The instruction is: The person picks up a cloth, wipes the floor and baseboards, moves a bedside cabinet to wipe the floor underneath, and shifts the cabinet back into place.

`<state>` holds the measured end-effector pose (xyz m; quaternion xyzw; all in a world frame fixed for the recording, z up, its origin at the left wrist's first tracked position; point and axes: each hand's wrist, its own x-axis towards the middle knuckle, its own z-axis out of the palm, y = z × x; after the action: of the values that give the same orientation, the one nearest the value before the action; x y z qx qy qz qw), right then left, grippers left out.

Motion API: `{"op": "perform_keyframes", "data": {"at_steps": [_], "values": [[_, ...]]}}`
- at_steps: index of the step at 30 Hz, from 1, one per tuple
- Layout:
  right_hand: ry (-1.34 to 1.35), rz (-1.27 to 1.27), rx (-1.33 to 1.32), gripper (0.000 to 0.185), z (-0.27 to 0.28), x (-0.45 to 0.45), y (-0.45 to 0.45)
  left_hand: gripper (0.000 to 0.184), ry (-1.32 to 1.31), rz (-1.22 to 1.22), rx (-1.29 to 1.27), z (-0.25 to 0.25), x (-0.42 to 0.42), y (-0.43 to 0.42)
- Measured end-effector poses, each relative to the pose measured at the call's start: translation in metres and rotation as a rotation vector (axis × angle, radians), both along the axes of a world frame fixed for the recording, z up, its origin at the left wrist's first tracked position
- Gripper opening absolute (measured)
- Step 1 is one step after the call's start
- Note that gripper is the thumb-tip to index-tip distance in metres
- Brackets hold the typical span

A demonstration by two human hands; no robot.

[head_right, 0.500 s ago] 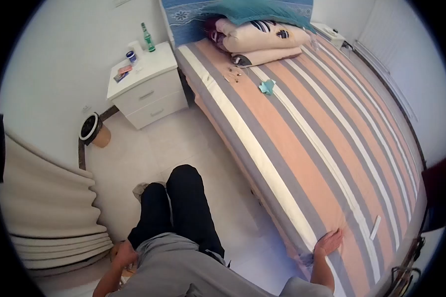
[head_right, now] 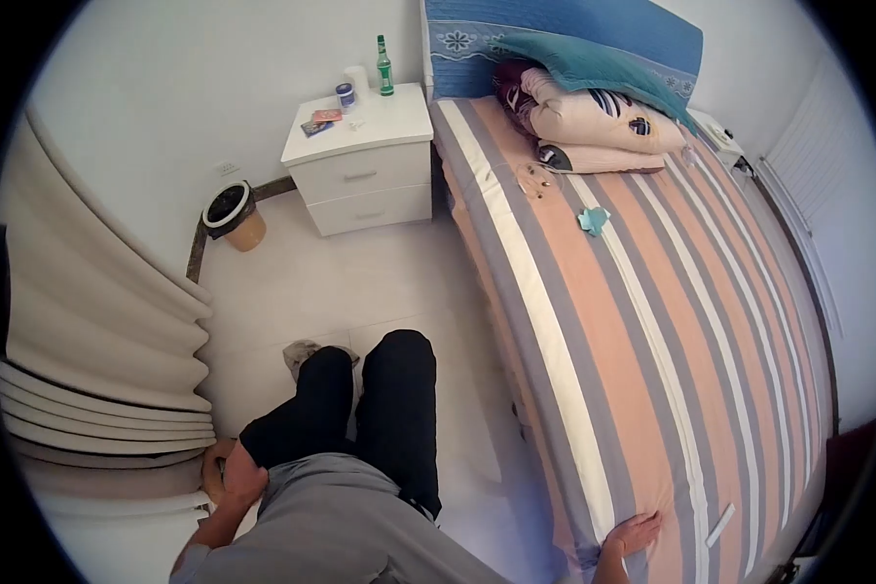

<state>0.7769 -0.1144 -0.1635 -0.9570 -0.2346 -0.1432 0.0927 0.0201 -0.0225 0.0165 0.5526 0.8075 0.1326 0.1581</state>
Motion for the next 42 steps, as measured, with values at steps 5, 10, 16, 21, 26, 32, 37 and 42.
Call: {"op": "perform_keyframes", "data": {"at_steps": [5,10,16,21,26,32,37,42], "values": [[0.009,0.021,0.018,0.053,-0.009,0.011,-0.007,0.054,-0.213,0.119,0.262,-0.077,-0.036,-0.022],[-0.045,0.016,-0.022,0.053,-0.004,0.004,-0.001,0.065,-0.350,-0.046,0.117,-0.023,-0.025,-0.038],[-0.075,0.005,-0.130,0.052,-0.013,0.019,-0.012,0.073,-0.424,-0.127,-0.016,-0.028,-0.042,-0.055],[-0.138,0.224,-0.107,0.054,0.011,-0.011,0.004,0.036,-0.066,-0.362,-0.266,-0.029,-0.028,-0.018],[-0.346,0.270,-0.137,0.042,0.040,-0.041,0.008,0.012,0.066,-0.234,-0.280,-0.114,-0.021,0.017],[-0.382,0.248,-0.124,0.039,0.041,-0.039,0.014,0.010,0.115,-0.157,0.141,-0.061,0.004,0.008],[-0.395,0.269,-0.045,0.037,0.036,-0.036,0.013,0.011,0.073,-0.710,0.360,-0.045,-0.009,0.019],[-0.278,0.196,-0.021,0.035,0.049,-0.047,0.018,0.008,0.344,-0.863,0.173,-0.079,-0.014,0.023]]}}
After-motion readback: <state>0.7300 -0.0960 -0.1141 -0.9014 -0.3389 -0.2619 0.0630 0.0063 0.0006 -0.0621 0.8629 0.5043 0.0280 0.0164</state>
